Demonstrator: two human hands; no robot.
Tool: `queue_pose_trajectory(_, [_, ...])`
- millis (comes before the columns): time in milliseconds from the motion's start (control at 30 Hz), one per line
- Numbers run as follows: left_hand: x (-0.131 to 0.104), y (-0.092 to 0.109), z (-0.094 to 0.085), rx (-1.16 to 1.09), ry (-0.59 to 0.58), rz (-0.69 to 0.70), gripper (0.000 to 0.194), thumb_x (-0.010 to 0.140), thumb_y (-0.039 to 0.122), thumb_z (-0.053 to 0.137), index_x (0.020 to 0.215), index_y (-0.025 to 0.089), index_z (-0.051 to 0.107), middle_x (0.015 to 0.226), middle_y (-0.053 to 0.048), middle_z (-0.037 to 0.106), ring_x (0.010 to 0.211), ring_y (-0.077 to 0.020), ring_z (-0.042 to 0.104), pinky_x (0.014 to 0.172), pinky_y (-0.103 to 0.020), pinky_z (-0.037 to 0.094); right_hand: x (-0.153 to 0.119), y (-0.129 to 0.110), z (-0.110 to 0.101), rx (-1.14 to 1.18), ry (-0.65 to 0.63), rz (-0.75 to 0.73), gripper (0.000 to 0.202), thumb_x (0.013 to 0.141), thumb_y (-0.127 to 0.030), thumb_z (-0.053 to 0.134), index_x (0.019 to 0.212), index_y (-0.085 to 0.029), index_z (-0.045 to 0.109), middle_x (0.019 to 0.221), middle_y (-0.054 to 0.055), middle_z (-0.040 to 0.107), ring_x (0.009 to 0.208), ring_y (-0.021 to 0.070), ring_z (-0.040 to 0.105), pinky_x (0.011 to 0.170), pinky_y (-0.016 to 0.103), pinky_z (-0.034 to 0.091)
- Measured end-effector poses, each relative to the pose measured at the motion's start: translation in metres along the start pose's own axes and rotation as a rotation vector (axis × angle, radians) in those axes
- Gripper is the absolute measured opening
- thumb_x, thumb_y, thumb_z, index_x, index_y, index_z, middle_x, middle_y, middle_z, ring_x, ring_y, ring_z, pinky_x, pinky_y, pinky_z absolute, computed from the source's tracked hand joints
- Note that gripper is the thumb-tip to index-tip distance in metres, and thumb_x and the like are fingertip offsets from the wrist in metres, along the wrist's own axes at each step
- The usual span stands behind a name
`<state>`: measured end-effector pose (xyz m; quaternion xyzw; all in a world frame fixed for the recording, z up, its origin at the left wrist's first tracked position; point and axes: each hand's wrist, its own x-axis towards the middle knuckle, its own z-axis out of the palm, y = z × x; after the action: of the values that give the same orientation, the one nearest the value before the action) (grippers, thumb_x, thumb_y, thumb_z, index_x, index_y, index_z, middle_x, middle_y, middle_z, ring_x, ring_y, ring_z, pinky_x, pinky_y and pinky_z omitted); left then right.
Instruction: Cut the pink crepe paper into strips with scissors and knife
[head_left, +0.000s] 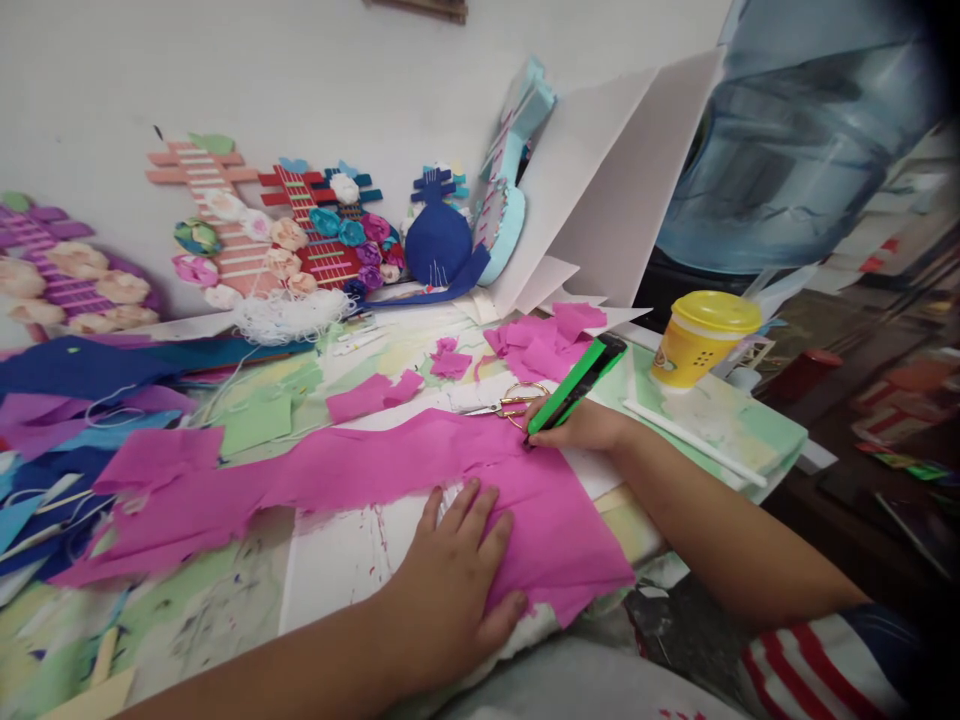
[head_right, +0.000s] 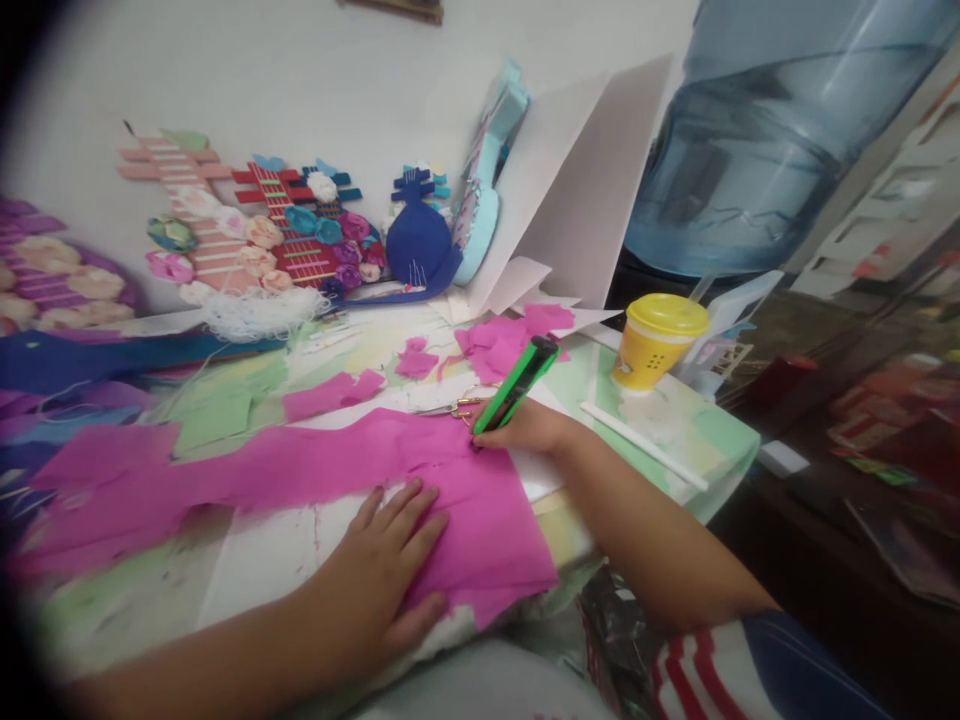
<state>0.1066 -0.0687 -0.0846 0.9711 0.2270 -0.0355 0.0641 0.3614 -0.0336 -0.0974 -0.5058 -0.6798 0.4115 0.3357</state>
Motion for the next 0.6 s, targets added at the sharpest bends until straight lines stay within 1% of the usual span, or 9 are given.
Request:
queue_pose_trajectory(133, [0.001,0.001,-0.004,-0.005,-0.022,-0.018,0.061,0.083,0.055,0.03,0.129,0.017,0.037,0.136,-0.015,0.029,0.127,-0.031,0.019,0.1,-0.055,0.01,0.0,-0.004,0.003,-0.041,-0.021,-0.05,0.018,0.065,-0.028,0.064,0.075,-0.014,0.061,0.075,0.003,0.063,0.072,0.0135,0.058,0.07,0.026,0.047])
queue_pose_trajectory(300, [0.0,0.001,-0.007,-0.01,-0.064,-0.008,0.061,0.083,0.055,0.03,0.13,0.016,0.036,0.137,-0.015,0.028,0.127,-0.0312,0.017,0.1,-0.054,0.009,-0.004,-0.003,-0.004,-0.038,0.021,-0.031,0.022,0.064,-0.033,0.065,0.076,-0.014,0.063,0.078,0.004,0.064,0.075,0.015,0.059,0.072,0.028,0.047])
queue_pose_trajectory(400, [0.0,0.001,-0.004,-0.01,-0.028,-0.007,0.061,0.083,0.055,0.03,0.13,0.016,0.036,0.137,-0.015,0.028,0.127,-0.031,0.017,0.1,-0.055,0.009,-0.005,-0.001,-0.008,-0.026,0.024,0.002,0.023,0.064,-0.034,0.065,0.077,-0.015,0.063,0.079,0.004,0.064,0.076,0.0154,0.059,0.073,0.029,0.047])
queue_pose_trajectory(467, [-0.001,0.001,-0.003,-0.006,-0.006,-0.001,0.061,0.083,0.055,0.03,0.13,0.016,0.036,0.136,-0.015,0.029,0.127,-0.0309,0.018,0.1,-0.055,0.009,-0.005,0.0,-0.008,-0.026,0.003,0.019,0.023,0.065,-0.034,0.065,0.077,-0.015,0.063,0.077,0.004,0.064,0.075,0.0154,0.059,0.073,0.029,0.047])
queue_pose_trajectory(600, [-0.001,0.002,-0.004,0.003,-0.015,0.0,0.06,0.083,0.054,0.029,0.129,0.016,0.036,0.136,-0.015,0.029,0.127,-0.031,0.019,0.1,-0.055,0.011,-0.004,-0.001,-0.007,-0.062,-0.031,0.01,0.023,0.064,-0.034,0.065,0.075,-0.014,0.063,0.075,0.003,0.063,0.073,0.0151,0.058,0.073,0.028,0.046])
